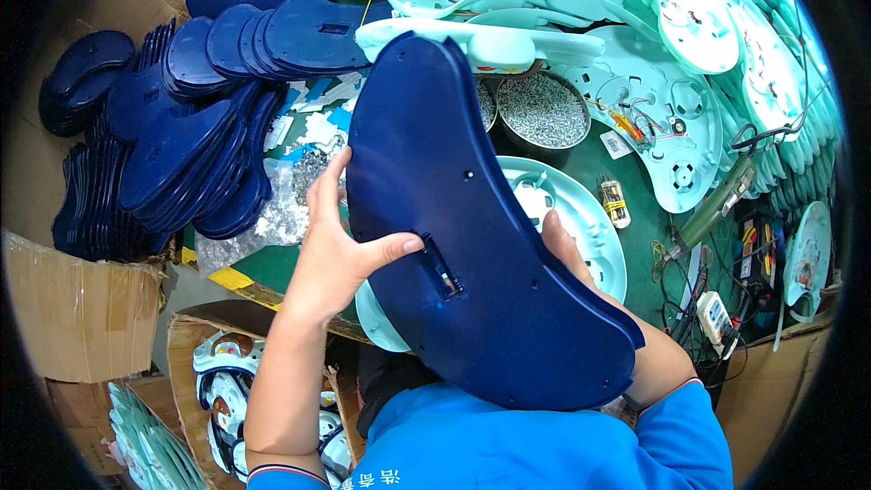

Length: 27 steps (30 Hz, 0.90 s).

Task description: The person assembles blue plastic parts by attaching a white rectangular piece and securing it with screws using a green power drill. They then insert batteries into a compartment and place the assembled part into a box.

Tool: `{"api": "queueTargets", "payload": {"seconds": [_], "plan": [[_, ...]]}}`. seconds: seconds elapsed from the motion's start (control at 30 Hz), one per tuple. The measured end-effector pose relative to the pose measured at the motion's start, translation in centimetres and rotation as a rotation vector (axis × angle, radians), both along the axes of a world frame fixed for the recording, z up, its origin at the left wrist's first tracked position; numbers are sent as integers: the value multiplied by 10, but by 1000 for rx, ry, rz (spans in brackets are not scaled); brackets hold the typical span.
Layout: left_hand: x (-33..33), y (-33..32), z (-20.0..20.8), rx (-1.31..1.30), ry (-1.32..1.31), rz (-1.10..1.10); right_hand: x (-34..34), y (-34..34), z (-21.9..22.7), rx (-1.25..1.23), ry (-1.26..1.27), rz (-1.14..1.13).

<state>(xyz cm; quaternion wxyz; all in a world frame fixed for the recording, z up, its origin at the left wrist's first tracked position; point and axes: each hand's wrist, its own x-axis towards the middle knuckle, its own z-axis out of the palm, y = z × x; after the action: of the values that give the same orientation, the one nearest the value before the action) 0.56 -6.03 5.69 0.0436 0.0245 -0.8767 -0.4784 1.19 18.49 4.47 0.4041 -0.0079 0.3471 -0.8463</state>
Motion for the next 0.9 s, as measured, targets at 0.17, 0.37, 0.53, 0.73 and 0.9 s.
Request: {"api": "queueTargets", "payload": {"seconds": [0.17, 0.37, 0.53, 0.73, 0.9], "plan": [[6, -8, 0, 81, -24, -76, -2, 3, 13, 134, 213, 153], [0, 13, 20, 141, 245, -100, -10, 14, 43, 178, 418, 198], [17, 53, 48, 182, 297, -583, 0, 14, 42, 152, 534, -332], [-1, 79, 40, 183, 391, -768, -13, 61, 25, 388, 658, -438], [6, 75, 33, -280, 359, -746, -45, 131, -22, 1275, 977, -366]]}}
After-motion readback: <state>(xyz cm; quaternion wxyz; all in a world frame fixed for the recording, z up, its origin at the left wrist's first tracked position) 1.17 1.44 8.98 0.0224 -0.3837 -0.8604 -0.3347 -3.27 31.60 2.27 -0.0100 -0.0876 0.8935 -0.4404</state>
